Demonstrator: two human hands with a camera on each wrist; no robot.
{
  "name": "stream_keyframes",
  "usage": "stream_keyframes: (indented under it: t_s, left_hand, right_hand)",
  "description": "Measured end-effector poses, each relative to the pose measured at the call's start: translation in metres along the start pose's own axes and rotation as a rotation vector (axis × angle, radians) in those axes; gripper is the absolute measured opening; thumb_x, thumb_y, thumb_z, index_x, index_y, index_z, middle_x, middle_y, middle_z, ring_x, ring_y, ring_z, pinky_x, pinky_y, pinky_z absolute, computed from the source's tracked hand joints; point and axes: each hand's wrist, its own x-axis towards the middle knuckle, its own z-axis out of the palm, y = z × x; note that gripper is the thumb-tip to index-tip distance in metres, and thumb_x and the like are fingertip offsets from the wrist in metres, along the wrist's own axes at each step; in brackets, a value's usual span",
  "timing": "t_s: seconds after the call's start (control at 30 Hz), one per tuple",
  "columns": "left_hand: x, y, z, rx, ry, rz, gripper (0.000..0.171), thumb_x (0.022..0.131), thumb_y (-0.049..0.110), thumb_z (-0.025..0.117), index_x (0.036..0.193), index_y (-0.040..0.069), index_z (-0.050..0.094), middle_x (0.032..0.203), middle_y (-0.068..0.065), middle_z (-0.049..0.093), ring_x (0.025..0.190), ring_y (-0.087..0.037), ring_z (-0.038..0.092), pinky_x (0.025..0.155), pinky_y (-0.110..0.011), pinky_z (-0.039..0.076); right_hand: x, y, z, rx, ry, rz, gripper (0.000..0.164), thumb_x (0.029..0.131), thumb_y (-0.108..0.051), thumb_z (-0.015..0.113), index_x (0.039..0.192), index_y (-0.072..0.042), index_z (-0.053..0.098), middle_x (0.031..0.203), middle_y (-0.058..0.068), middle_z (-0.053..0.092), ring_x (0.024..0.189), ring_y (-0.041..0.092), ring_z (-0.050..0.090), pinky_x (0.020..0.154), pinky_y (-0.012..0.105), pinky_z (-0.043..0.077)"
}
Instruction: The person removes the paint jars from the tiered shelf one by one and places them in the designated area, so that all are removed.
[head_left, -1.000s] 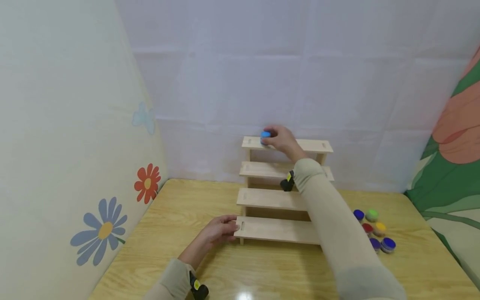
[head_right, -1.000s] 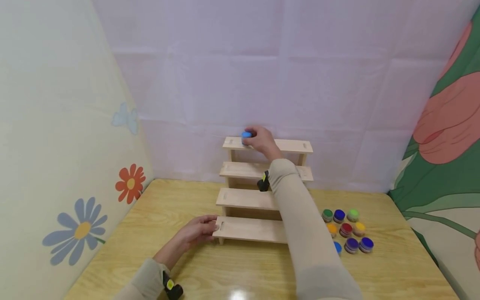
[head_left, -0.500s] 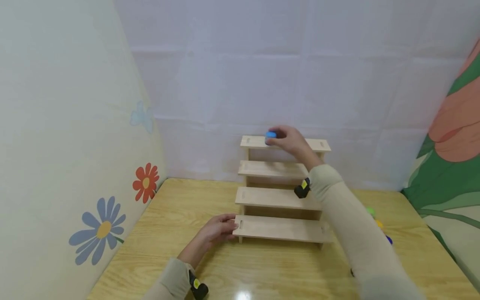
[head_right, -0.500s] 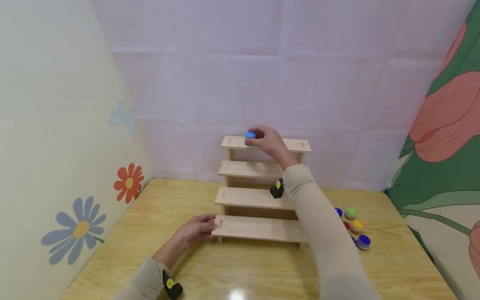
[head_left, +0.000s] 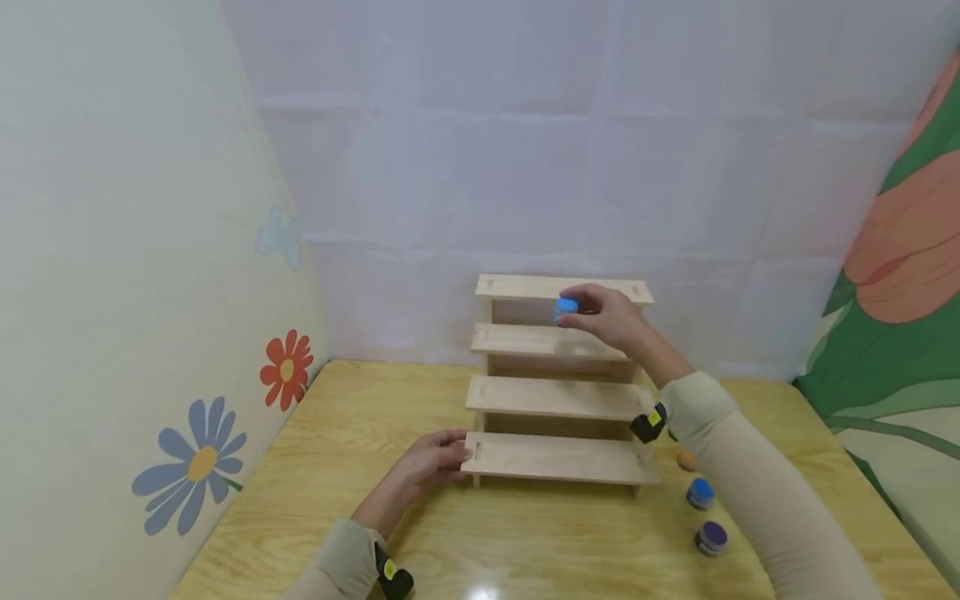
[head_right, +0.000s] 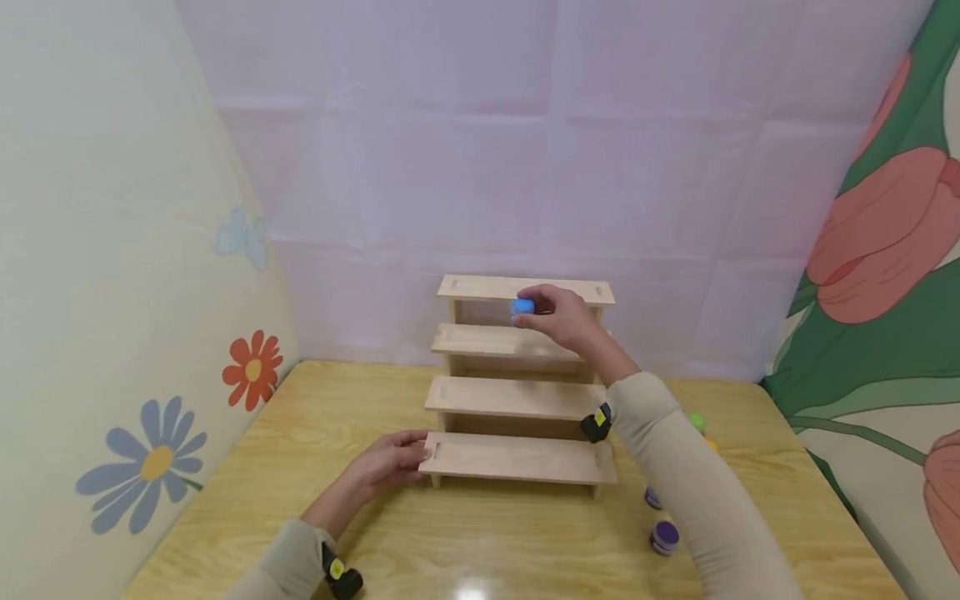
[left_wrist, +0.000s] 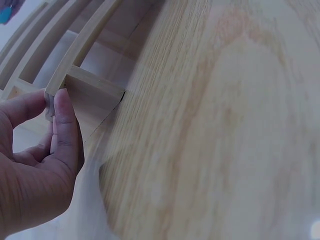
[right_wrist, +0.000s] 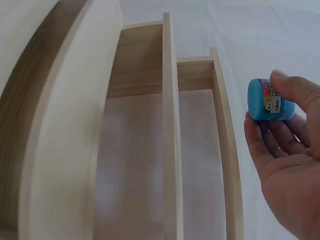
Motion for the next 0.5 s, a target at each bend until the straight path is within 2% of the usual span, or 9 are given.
stream_keyframes:
  t_s: [0.23, 0.5]
  left_hand:
    - [0.001, 0.001, 0.0, 0.007, 0.001, -0.006, 0.06, 0.095, 0.005, 0.065, 0.147, -0.013, 0.039, 0.116, -0.014, 0.063, 0.086, -0.015, 0.066, 0.072, -0.028, 0.057]
    - [0.001, 0.0, -0.004, 0.004, 0.015, 0.005, 0.06, 0.095, 0.005, 0.065, 0.147, -0.012, 0.04, 0.12, -0.017, 0.062, 0.086, -0.015, 0.067, 0.071, -0.028, 0.057]
  right_hand:
    - [-0.026, 0.013, -0.007, 0.012, 0.018, -0.02, 0.052, 0.093, -0.03, 0.076, 0.136, -0.006, 0.06, 0.126, 0.015, 0.064, 0.12, 0.031, 0.061, 0.099, 0.046, 0.052]
    - [-0.058, 0.028, -0.016, 0.013, 0.026, -0.04, 0.051, 0.094, -0.025, 0.074, 0.137, -0.002, 0.059, 0.127, 0.017, 0.06, 0.12, 0.034, 0.061, 0.094, 0.039, 0.055]
